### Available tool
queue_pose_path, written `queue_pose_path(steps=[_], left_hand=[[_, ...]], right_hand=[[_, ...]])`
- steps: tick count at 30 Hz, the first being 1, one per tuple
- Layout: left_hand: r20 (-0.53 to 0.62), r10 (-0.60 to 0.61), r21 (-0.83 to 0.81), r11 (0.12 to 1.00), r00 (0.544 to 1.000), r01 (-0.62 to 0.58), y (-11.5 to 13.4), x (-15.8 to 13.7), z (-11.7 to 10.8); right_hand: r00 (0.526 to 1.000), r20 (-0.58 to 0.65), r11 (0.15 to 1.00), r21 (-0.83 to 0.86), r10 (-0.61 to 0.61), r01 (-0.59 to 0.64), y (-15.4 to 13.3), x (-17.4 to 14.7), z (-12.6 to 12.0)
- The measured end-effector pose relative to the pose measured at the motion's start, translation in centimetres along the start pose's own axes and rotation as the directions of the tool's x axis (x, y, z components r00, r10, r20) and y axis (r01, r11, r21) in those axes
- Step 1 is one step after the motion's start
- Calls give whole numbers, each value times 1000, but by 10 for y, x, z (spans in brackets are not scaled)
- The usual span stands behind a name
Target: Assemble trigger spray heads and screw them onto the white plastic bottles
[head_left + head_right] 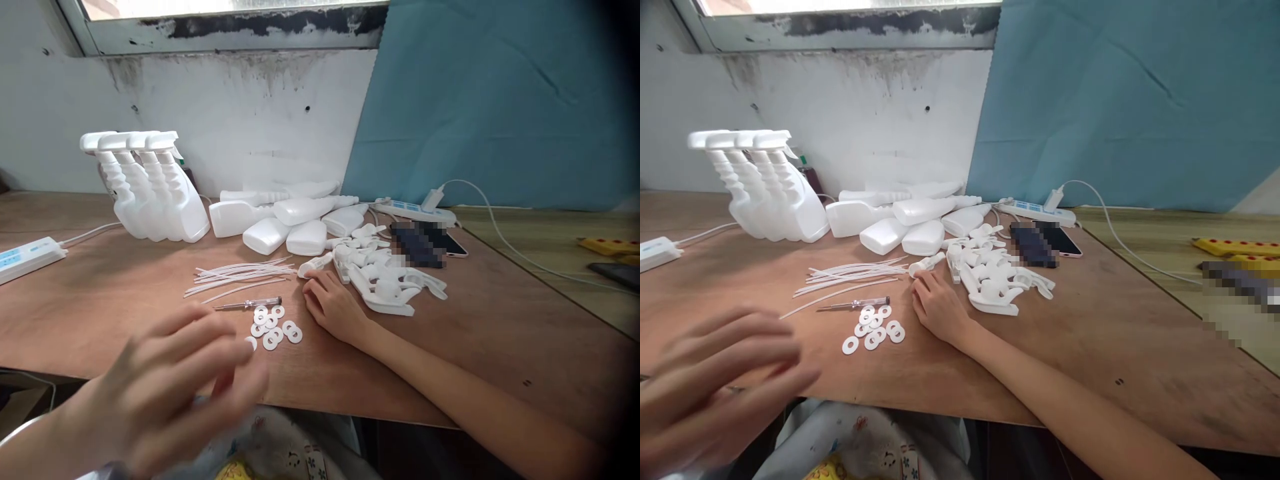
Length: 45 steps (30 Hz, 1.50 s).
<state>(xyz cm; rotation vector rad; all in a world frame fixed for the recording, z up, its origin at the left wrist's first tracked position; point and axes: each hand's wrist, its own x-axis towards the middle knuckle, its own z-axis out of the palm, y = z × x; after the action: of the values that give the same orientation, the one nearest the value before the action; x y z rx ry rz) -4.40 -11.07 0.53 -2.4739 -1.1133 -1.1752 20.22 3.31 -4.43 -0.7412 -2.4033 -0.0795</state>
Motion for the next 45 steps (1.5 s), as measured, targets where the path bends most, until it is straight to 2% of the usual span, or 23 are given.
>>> queue_pose_path(steps=[1,2,4,8,11,13,19,23,31,35,37,41,45], left_hand=[[222,59,56,996,973,-73,2,12,-3],[335,35,113,991,942,-77,4,21,-3],[422,-66,163,987,904,-5,4,28,2],[493,-336,230,940,803,252,-1,11,22],[505,-458,208,887,732,412,-3,0,33],[503,-496,163,859,708,486,-4,-2,37],[491,-550,29,786,676,618,-8,-10,40],[431,-570,-13,772,700,636,-7,-17,42],[189,-525,-168,815,830,554,4,-10,47],[107,-471,-202,852,876,483,9,-7,49],[72,-434,-222,871,898,438,10,-4,49],[21,-393,-300,875,920,380,11,20,50],[-37,-309,-310,908,950,283,10,57,62]], right_hand=[[1000,-8,999,33,4,-3,0,-1,1],[1000,-14,998,63,12,-11,1,-1,2],[999,-26,995,98,35,-33,2,-3,5],[992,-113,993,111,53,-40,3,-5,7],[978,-202,990,136,48,-21,1,-7,5],[968,-245,988,156,52,-13,0,-8,2],[938,-343,990,143,51,-2,-2,-9,-2],[942,-323,982,185,97,-37,-1,-6,-3],[954,-246,954,284,173,-100,-5,-8,-6],[958,-225,970,204,179,-133,-6,-8,-10],[966,-171,968,189,196,-164,-4,-7,-10],[974,-48,947,248,221,-203,2,-8,-9],[984,-14,927,336,180,-165,5,-10,-11]])
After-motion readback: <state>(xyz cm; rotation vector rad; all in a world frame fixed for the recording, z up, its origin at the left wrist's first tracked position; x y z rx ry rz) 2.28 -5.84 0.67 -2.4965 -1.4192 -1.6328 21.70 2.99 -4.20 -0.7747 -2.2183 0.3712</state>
